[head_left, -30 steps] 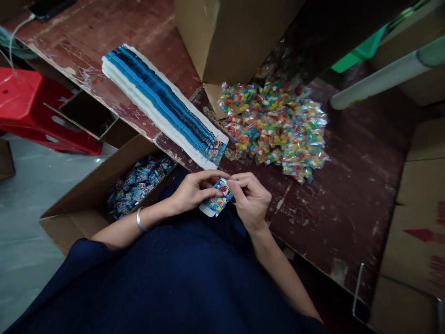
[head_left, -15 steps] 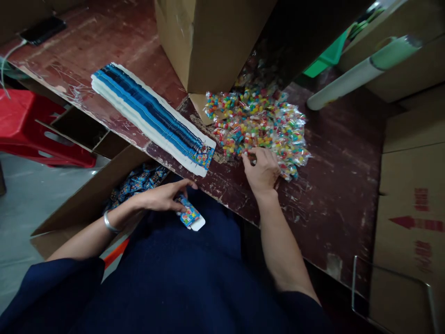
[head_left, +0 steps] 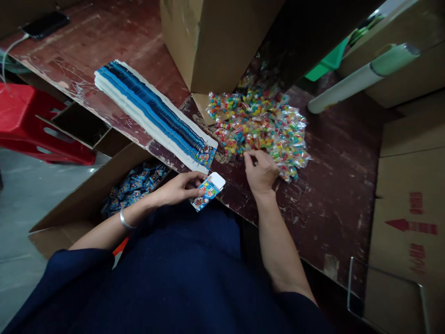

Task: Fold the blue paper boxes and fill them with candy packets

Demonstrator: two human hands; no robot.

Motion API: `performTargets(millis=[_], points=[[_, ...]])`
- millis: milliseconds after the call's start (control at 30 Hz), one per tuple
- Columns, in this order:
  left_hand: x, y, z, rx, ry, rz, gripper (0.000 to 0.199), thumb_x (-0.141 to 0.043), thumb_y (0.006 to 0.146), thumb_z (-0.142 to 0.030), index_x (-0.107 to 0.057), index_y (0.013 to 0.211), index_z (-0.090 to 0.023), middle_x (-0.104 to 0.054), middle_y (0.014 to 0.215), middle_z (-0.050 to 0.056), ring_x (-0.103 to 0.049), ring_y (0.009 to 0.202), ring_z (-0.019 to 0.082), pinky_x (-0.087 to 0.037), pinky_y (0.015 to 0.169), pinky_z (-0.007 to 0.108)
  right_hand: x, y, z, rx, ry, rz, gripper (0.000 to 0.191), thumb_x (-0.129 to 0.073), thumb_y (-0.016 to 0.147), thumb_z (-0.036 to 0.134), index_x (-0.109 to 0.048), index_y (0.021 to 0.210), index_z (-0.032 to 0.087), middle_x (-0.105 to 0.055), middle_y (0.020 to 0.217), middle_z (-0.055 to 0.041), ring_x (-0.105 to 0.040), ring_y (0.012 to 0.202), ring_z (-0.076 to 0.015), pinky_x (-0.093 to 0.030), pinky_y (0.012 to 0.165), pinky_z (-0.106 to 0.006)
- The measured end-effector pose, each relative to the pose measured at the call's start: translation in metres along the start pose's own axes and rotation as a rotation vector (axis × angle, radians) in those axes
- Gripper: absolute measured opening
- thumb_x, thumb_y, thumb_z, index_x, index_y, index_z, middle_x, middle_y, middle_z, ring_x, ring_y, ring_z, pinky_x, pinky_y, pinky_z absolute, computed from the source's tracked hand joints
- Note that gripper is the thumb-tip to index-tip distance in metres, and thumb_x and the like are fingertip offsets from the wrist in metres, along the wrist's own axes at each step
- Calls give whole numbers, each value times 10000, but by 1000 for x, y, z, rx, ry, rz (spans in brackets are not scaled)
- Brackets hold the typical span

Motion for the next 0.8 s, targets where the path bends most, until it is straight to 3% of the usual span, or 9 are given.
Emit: performTargets(millis=[167,200,333,500,633,800], points=[[-6,11,5,-54,-63,-222,396,-777,852,-469,-599,975,-137,-646,919,36,-624,759,138,-498,683,260,42,-16,26,-92,352,-208,193,-678,971,392,-747,926,218,-779,917,-63,-731,877,-241,-580,841,-400],[-7,12,5,-66,-58,-246,394,-789,840,-457,-594,965,-138,-641,909,30,-622,754,137,-496,676,255,50,-20,36,-120,455,-193,184,-689,967,387,-745,930,216,-771,907,-56,-733,846,-231,-589,799,-387],[-15,15,0,-118,3,-289,354,-795,832,-416,-609,962,-144,-643,886,19,-612,752,133,-493,679,247,69,-32,73,-64,617,-43,114,-732,937,314,-742,862,229,-777,1011,-61,-737,983,-242,-586,921,-433],[-23,11,-5,-147,42,-287,300,-804,834,-365,-637,957,-148,-680,895,24,-631,766,141,-508,704,257,68,-34,85,24,575,-47,63,-732,929,257,-744,870,237,-775,1046,-67,-725,1021,-255,-566,978,-479],[-26,10,-3,-160,-97,-272,343,-830,822,-390,-636,947,-136,-659,898,25,-639,780,135,-533,727,260,64,-32,87,4,611,-66,73,-728,935,275,-743,876,234,-767,1058,-74,-730,1035,-261,-576,987,-486],[-29,11,-1,-227,-281,-347,452,-882,778,-445,-631,1017,-154,-677,925,37,-669,844,146,-573,782,260,61,-35,91,93,623,133,160,-661,986,309,-774,892,247,-783,1157,-76,-717,1131,-273,-557,1045,-497]])
Point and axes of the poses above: each hand's wrist, its own y-axis towards the middle knuckle, its own x-axis out of the back of the hand, z = x × y, the point moved 2 cm from there along y, towards the middle knuckle
